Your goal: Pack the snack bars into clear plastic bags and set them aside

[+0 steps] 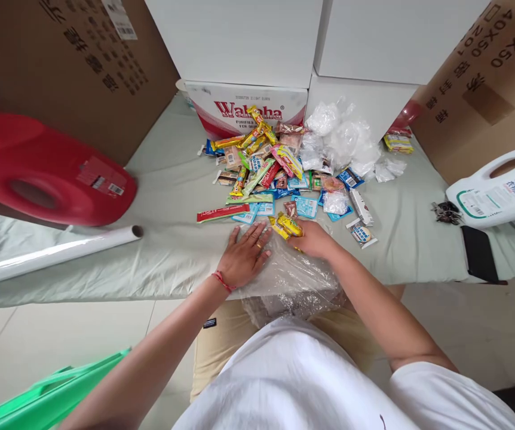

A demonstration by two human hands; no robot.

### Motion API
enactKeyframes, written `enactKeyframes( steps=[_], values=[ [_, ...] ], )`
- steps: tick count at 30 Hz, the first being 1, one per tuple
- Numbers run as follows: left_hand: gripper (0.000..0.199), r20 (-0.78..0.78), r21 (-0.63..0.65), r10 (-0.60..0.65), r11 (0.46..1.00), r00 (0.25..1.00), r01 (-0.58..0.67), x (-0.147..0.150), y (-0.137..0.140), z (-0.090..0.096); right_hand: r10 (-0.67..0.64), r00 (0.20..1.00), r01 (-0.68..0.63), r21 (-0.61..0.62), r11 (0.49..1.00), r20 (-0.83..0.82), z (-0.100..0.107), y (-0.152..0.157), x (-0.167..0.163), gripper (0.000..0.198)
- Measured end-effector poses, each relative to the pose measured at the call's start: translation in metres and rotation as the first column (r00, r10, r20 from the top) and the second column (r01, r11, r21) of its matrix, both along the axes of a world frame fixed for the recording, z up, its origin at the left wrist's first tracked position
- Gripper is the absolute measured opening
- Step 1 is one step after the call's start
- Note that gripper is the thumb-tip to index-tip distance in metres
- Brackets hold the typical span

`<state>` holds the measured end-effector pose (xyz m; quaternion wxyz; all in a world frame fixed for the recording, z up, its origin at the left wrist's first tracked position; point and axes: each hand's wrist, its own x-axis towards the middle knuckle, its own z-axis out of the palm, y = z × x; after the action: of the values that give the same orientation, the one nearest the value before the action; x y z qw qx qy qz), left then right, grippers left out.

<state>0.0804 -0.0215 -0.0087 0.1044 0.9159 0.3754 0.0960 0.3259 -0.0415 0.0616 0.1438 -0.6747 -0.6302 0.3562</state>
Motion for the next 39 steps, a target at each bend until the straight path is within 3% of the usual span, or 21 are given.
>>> enactKeyframes(
  steps=[3,5,7,12,16,18,22,30,35,39],
  values=[
    [0.064,-0.024,-0.027,0.044,0.999,0.999,-0.045,-0.001,-0.001,0.001,-0.109,0.958,0.107,0.022,0.994,0.267,-0.006,0.02,0.019,0.035],
    [0.066,-0.045,-0.049,0.055,0.997,0.997,-0.057,0.0,0.0,0.002,-0.187,0.878,0.179,0.061,0.982,0.44,0.001,0.028,0.032,0.033],
    [0.067,-0.052,-0.058,0.059,0.996,0.997,-0.062,0.001,0.003,0.004,-0.195,0.834,0.162,0.109,0.981,0.516,0.013,0.029,0.039,0.03],
    [0.065,-0.045,-0.058,0.07,0.996,0.997,-0.073,0.002,0.011,0.006,0.091,0.843,-0.198,0.149,0.969,0.529,0.036,-0.005,0.005,0.027],
    [0.059,-0.053,-0.087,0.053,0.995,0.997,-0.057,0.001,0.017,0.007,0.279,0.765,-0.393,0.077,0.917,0.58,0.02,-0.033,-0.031,0.03],
    [0.059,-0.052,-0.087,0.049,0.995,0.997,-0.053,0.0,0.018,0.006,0.308,0.767,-0.41,0.061,0.91,0.563,0.006,-0.039,-0.034,0.044],
    [0.059,-0.042,-0.054,0.035,0.998,0.999,-0.037,-0.001,0.019,0.005,0.344,0.847,-0.416,0.103,0.903,0.404,-0.007,-0.045,-0.017,0.082],
    [0.057,-0.007,-0.104,-0.003,0.995,1.0,0.002,-0.01,0.025,0.0,0.343,0.874,-0.418,0.175,0.891,0.343,-0.006,-0.056,-0.01,0.067],
    [0.055,0.001,-0.035,0.04,0.999,0.999,-0.04,-0.005,0.021,0.001,0.264,0.84,-0.403,0.219,0.888,0.474,-0.011,-0.062,-0.024,0.059],
    [0.055,0.001,-0.036,0.042,0.998,0.999,-0.042,-0.003,0.02,0.001,0.256,0.792,-0.412,0.176,0.894,0.555,-0.011,-0.068,-0.03,0.07]
  ],
)
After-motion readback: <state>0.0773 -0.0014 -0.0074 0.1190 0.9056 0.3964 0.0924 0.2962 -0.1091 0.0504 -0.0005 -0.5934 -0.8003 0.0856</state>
